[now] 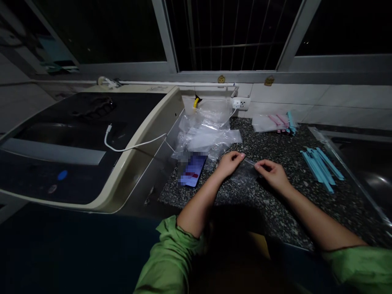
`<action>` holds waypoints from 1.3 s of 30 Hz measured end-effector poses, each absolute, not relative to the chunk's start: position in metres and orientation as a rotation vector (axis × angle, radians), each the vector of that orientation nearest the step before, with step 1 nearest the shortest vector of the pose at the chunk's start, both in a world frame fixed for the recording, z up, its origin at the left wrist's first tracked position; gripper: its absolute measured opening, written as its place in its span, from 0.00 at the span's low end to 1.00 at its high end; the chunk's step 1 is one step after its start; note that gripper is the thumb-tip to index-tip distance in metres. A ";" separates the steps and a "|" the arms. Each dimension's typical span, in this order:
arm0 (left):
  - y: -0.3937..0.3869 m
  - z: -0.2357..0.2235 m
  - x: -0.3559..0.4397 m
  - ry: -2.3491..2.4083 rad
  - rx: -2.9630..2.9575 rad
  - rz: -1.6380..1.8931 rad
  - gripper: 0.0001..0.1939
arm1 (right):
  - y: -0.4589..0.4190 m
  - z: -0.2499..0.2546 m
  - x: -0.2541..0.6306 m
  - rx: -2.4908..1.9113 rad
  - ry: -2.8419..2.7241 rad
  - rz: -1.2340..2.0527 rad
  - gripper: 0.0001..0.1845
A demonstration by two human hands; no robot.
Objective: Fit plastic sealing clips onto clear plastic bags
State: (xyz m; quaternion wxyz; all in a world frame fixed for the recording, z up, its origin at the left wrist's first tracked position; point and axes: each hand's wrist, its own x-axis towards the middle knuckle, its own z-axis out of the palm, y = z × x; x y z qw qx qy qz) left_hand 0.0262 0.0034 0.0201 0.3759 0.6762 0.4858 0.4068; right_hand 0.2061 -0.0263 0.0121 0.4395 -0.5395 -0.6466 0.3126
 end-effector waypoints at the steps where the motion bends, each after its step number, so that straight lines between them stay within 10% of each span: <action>1: 0.004 0.018 0.028 1.184 1.700 1.024 0.13 | -0.026 0.012 0.206 -1.341 -1.607 0.779 0.14; 39: 0.004 0.015 0.034 0.955 1.307 1.134 0.04 | -0.027 0.016 0.206 -1.303 -1.653 0.696 0.16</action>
